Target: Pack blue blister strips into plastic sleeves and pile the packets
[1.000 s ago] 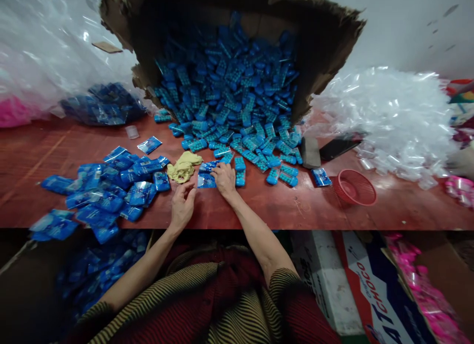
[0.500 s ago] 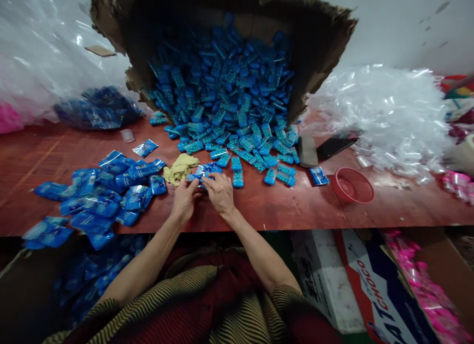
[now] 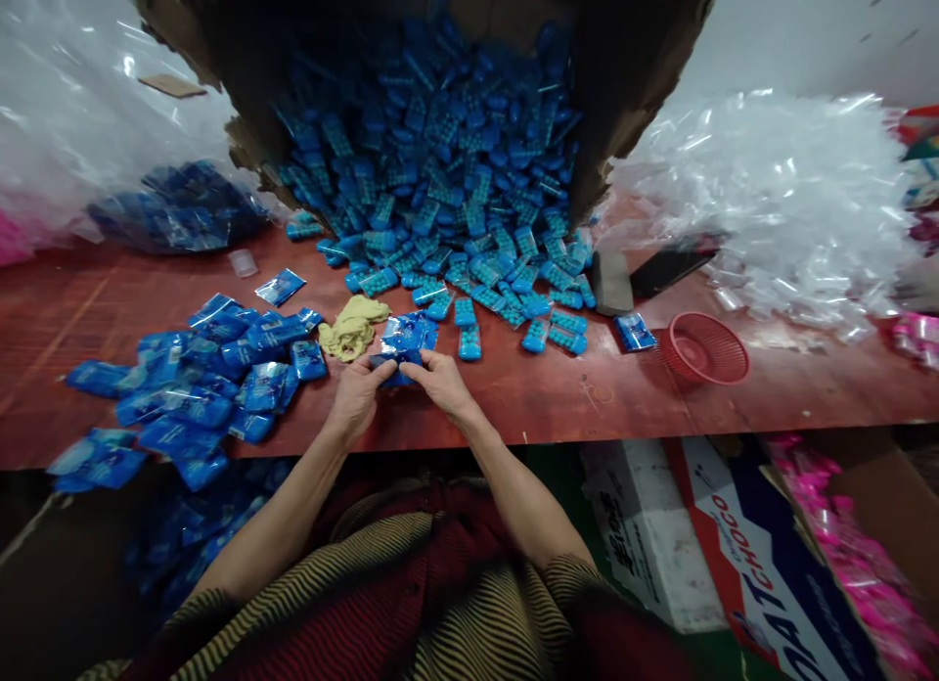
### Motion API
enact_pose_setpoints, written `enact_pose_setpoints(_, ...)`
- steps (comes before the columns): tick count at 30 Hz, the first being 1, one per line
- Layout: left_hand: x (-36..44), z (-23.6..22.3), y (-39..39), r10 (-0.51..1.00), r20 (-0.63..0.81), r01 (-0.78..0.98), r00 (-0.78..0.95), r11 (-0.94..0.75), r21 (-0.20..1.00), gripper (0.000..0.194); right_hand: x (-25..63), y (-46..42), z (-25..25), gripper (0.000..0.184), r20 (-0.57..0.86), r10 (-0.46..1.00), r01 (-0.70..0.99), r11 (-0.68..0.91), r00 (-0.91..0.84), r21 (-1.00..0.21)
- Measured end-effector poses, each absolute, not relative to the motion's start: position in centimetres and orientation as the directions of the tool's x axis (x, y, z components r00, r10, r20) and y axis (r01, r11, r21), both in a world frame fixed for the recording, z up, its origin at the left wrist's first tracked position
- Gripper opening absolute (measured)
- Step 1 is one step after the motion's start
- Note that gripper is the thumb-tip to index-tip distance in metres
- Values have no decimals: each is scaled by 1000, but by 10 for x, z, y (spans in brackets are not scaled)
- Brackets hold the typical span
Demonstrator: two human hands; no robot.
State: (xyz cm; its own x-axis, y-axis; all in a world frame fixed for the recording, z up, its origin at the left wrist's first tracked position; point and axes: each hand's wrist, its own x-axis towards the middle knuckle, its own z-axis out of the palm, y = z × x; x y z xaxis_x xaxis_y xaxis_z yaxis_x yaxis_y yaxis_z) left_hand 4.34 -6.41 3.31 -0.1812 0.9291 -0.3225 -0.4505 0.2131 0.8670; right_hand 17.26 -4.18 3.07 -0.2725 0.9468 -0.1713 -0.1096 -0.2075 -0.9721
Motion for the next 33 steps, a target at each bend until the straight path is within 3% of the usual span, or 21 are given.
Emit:
enact_pose_setpoints(4, 49, 31, -68, 927, -340, -472, -158, 232, 851, 31, 161, -48, 27, 27, -285, 937, -221, -327, -201, -919)
enact_pose_setpoints(7, 52, 28, -71, 914, -352, -460, -204, 228, 858, 30, 152, -54, 22, 29, -335, 934, -214, -355, -123, -910)
enact_pose_setpoints(9, 50, 26, -70, 908, -339, -412, -245, 219, 885, 29, 152, -53, 20, 26, -279, 956, -107, -287, -87, -952)
enact_pose_setpoints(13, 39, 24, -63, 925, -345, -244, -160, 301, 922, 28, 164, -44, 26, 18, -10, 993, 183, 12, -120, -983)
enact_pose_setpoints(17, 29, 23, -60, 918, -395, -295, -23, 372, 880, 30, 169, -31, 34, 20, 27, 993, 372, 67, -112, -926)
enact_pose_setpoints(20, 21, 23, -66, 894, -448, -342, 31, 431, 835, 33, 166, -25, 33, 22, -1, 998, 588, 33, -58, -808)
enact_pose_setpoints(23, 14, 26, -74, 877, -475, -354, -73, 422, 834, 35, 162, -25, 32, 24, -92, 987, 826, 59, -133, -560)
enact_pose_setpoints(25, 12, 29, -77, 878, -466, -356, -107, 404, 842, 37, 160, -29, 33, 26, -123, 974, 899, 123, -191, -421)
enact_pose_setpoints(28, 16, 32, -78, 900, -424, -360, -98, 365, 859, 37, 163, -36, 38, 33, -65, 974, 923, 183, -217, -339)
enact_pose_setpoints(30, 20, 31, -76, 906, -405, -361, -124, 340, 869, 36, 168, -40, 42, 37, 22, 987, 912, 153, -156, -381)
enact_pose_setpoints(33, 25, 27, -71, 910, -380, -338, -164, 310, 888, 34, 176, -43, 43, 38, 106, 994, 748, 101, -42, -656)
